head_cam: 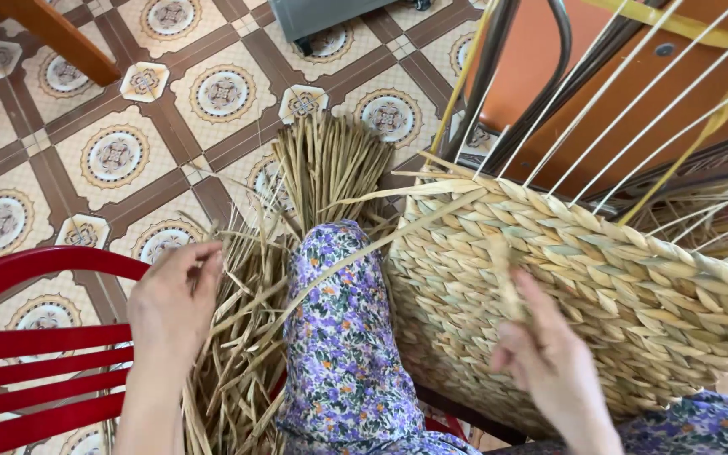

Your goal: The person sits with a woven water-hyacinth basket on their lap and weaves thin straw strands around the rim, threading and tightening them over the upright stakes. They pull new strands from a bundle beside them, fold and twist the strands into place, and at one point trim a strand with scissors.

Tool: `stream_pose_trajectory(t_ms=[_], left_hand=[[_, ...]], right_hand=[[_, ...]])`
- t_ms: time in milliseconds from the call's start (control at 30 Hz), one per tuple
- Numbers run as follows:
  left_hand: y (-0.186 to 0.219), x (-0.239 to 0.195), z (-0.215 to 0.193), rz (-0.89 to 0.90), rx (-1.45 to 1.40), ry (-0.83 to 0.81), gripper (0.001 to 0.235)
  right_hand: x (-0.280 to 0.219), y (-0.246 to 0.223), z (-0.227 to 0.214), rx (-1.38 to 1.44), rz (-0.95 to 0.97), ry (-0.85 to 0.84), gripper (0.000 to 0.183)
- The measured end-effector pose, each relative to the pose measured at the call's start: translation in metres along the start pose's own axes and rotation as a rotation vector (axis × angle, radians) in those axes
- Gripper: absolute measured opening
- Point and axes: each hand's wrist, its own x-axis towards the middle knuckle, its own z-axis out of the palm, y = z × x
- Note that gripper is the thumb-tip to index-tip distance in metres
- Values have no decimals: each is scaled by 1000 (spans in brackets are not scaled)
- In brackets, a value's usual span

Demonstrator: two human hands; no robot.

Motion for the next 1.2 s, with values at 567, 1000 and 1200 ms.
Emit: stream_pose_trajectory(t_ms=[567,1000,1200], left_hand=[[-98,16,140,255,489,-169,20],[-101,12,80,-13,-423,108,30],[-30,-69,64,756,-1313,-302,22]], right_hand=[[-6,54,-20,914,-571,-207,33],[-28,32,-14,-37,-624,378,22],[-20,15,47,653,-468,-368,36]])
